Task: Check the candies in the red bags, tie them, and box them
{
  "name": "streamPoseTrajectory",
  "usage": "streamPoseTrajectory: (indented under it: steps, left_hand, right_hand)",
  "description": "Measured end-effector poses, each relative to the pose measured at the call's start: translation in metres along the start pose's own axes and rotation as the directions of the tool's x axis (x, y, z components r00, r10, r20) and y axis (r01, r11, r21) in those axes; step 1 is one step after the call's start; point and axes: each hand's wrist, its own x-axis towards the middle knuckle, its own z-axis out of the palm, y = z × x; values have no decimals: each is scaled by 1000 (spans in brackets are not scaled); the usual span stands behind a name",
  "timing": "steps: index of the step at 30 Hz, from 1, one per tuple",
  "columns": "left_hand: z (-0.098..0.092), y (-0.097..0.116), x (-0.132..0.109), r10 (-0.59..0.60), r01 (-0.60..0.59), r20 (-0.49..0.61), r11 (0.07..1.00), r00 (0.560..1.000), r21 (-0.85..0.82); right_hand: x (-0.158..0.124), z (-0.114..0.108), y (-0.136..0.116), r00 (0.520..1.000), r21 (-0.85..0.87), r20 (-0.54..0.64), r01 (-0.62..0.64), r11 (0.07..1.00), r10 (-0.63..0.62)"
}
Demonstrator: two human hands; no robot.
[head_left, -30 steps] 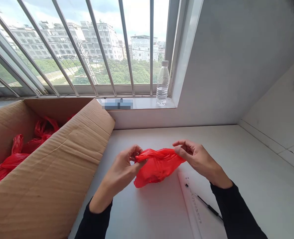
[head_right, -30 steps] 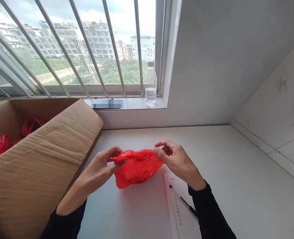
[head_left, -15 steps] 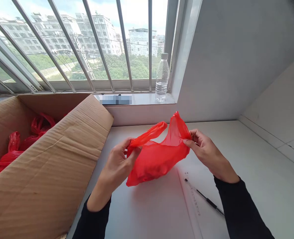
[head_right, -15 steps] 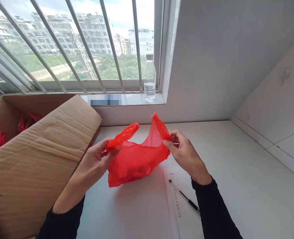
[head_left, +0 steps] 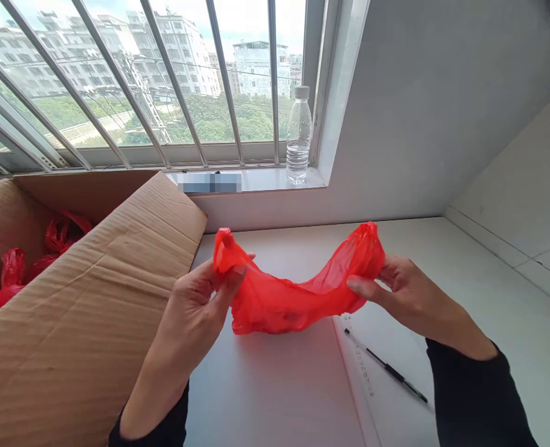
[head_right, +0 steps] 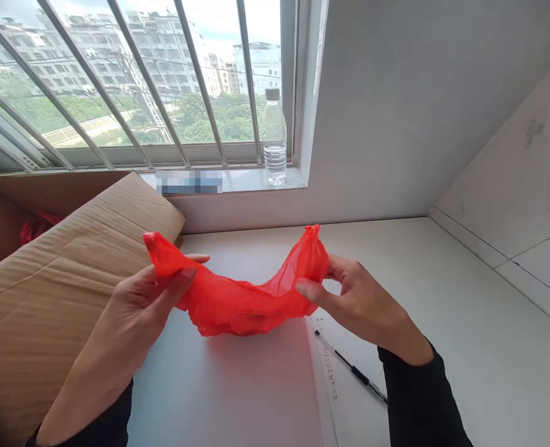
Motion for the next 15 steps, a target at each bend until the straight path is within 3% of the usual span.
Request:
streamPoseTrajectory:
  steps: [4,8,11,15]
  left_hand:
    - [-4,0,1,-68,63,-24,985,997,-158]
    - [-20,-1,-2,-7,4,-16,987,1000,-162]
    - [-33,-2,-5,47,-48,-16,995,999,-84]
    - [-38,0,-6,35,-11,-125,982,992,188]
  right_hand:
    - [-12,-7,-12,1000,18,29,6,1000,-6]
    - [-17,-8,-23,996,60,-93,16,998,-11]
    - [-18,-9,-25,980,67,-199,3,998,10]
    - [-16,-10,-18,977,83,-210,-2,997,20]
